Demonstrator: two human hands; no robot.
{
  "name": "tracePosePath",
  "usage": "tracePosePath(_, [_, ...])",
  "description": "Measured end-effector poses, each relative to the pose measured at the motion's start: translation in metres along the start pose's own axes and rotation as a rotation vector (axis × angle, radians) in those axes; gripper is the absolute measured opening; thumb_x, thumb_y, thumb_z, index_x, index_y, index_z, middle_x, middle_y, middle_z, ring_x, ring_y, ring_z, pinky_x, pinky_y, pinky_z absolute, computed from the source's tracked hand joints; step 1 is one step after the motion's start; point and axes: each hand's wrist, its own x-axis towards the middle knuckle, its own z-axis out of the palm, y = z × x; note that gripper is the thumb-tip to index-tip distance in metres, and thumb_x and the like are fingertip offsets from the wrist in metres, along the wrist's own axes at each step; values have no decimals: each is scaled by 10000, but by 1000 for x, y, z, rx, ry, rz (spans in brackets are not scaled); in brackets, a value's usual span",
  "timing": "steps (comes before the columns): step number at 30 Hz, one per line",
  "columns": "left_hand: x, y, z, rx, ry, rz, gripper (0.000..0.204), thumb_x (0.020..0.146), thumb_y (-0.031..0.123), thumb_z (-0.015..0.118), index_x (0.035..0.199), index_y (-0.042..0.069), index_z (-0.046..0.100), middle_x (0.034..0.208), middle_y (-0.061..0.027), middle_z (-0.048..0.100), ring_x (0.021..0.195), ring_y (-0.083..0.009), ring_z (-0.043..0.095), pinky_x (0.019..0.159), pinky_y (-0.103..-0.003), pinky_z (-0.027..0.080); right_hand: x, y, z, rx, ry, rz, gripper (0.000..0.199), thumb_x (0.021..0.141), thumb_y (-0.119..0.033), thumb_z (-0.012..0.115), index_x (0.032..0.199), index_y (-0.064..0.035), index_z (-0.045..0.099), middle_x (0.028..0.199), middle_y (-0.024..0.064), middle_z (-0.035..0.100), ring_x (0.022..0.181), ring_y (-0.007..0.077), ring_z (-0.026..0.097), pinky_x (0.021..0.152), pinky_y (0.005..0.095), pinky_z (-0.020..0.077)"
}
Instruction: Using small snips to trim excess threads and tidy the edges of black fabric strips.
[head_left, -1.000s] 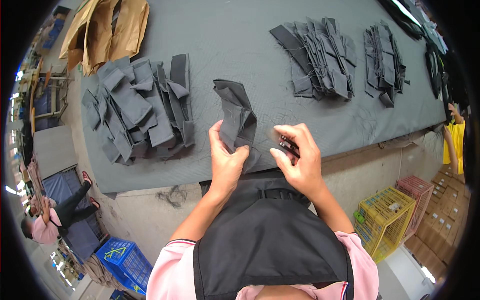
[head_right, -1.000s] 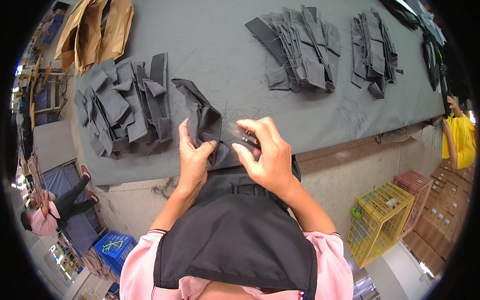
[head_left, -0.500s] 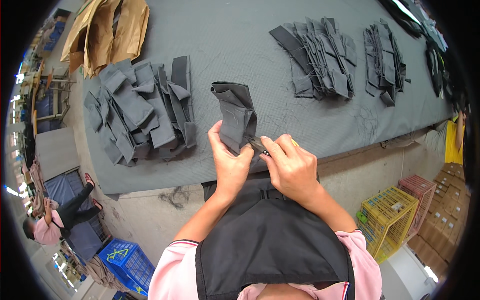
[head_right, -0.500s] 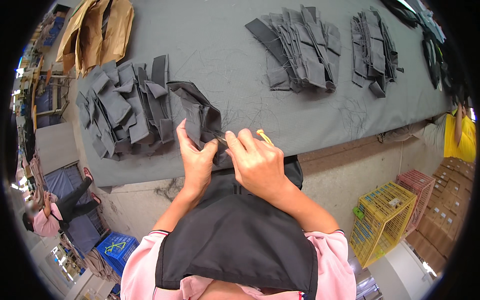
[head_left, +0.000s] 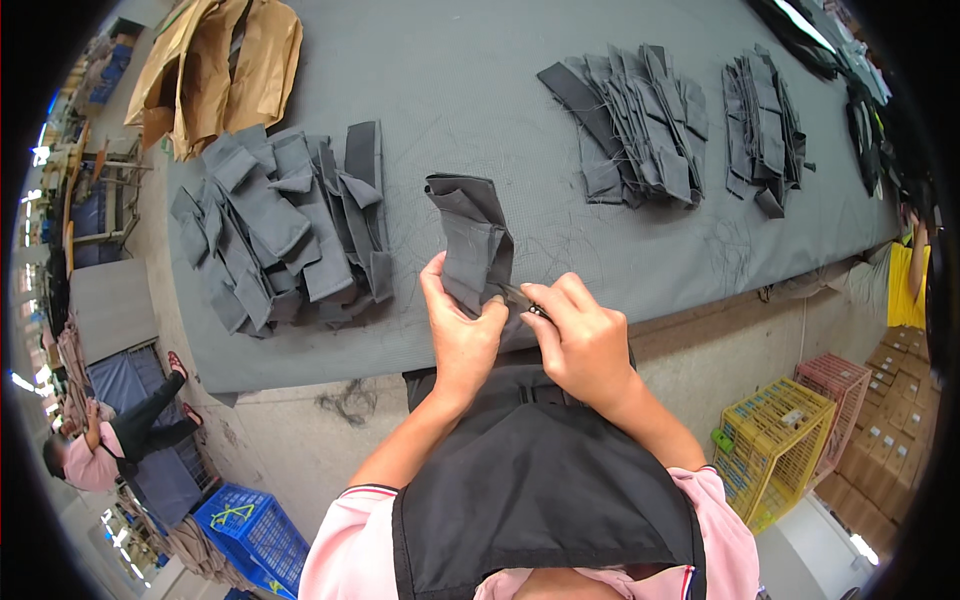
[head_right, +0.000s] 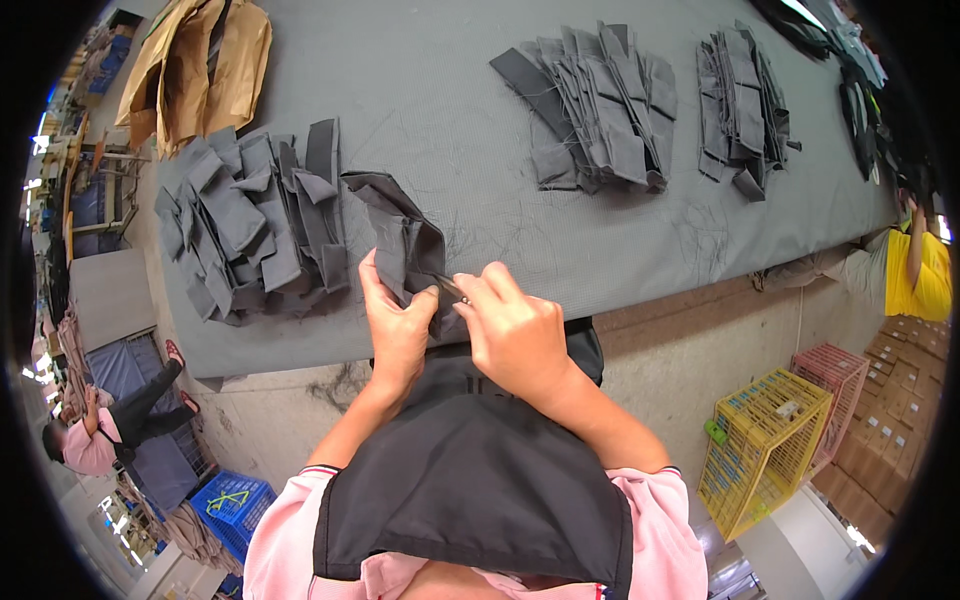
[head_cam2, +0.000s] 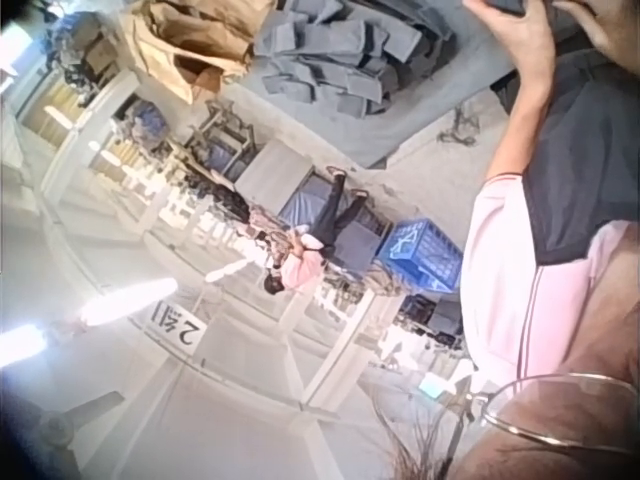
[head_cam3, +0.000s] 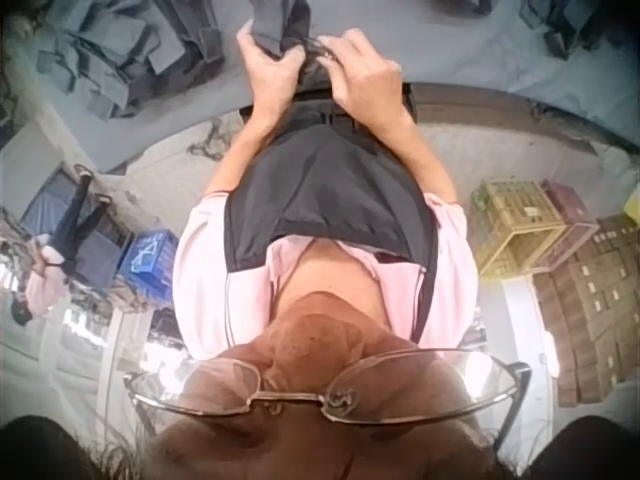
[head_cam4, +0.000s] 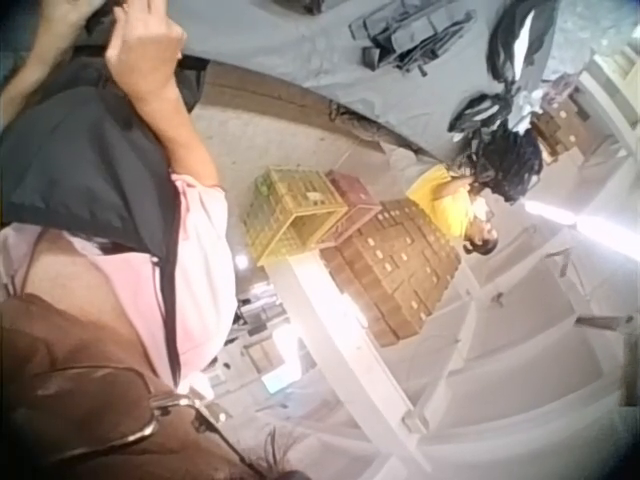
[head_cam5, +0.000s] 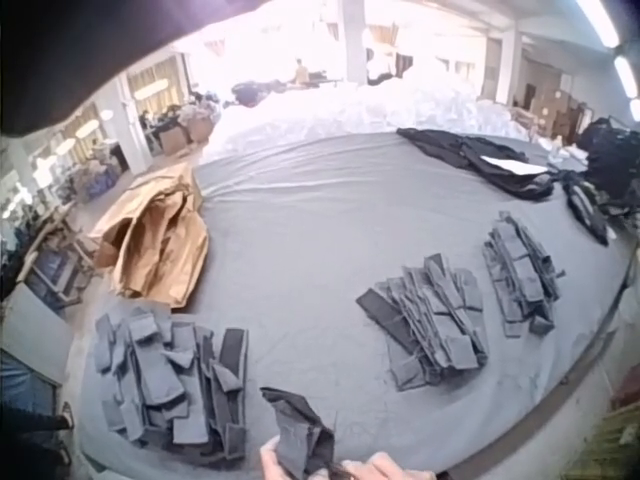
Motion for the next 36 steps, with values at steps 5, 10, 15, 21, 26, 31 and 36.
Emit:
tracePosePath(5, [2,3,0,-49,12,-38,618,737,-80,523,1285,-5,246,1116,-114,477,995,-151,490,885,-268,405,-2,3,-4,268,65,123,246,748,-53,672,986,-30,610,812,79,555,578,245,591,496,322,469])
tracePosePath(10, [7,3,-7,-93,-40,-98,569,759,-39,538,1270,2,290,1118,-93,469,972,-135,480,872,-262,406,3,6,1,150,-27,30,280,738,-21,678,1011,-20,614,808,78,552,575,196,550,502,288,446])
tracePosePath(15, [21,14,-15,-84,-139,-253,542,780,-19,549,1277,13,336,1138,-81,478,1000,-129,469,910,-282,388,12,9,-7,557,134,201,261,766,13,650,1020,-17,597,818,67,538,658,133,537,567,260,434])
tracePosePath(21, [16,19,-13,-53,-141,-156,527,775,-33,507,1282,20,370,1084,-62,474,951,-117,484,859,-263,413,16,-3,-7,220,51,38,273,747,-55,678,1002,-40,582,830,87,546,632,249,588,550,332,470])
tracePosePath(26, [16,8,-17,-161,-81,-230,599,742,-15,453,1334,24,373,992,-69,476,836,-144,491,796,-259,416,13,-1,-6,374,88,127,266,745,-21,675,991,-36,576,811,75,543,601,205,578,544,294,468])
tracePosePath(31, [23,3,-23,-444,-242,-363,432,904,72,510,1314,58,372,1227,-115,459,1071,-206,524,838,-348,486,13,-10,13,679,102,128,154,836,44,591,970,-18,548,769,31,541,625,76,482,583,186,381])
tracePosePath(36, [23,7,-30,-445,-281,-320,445,915,301,573,1223,11,435,1141,-130,531,1011,-207,561,822,-365,502,18,2,29,510,22,64,52,859,5,580,900,-9,550,724,56,573,572,90,510,549,236,410])
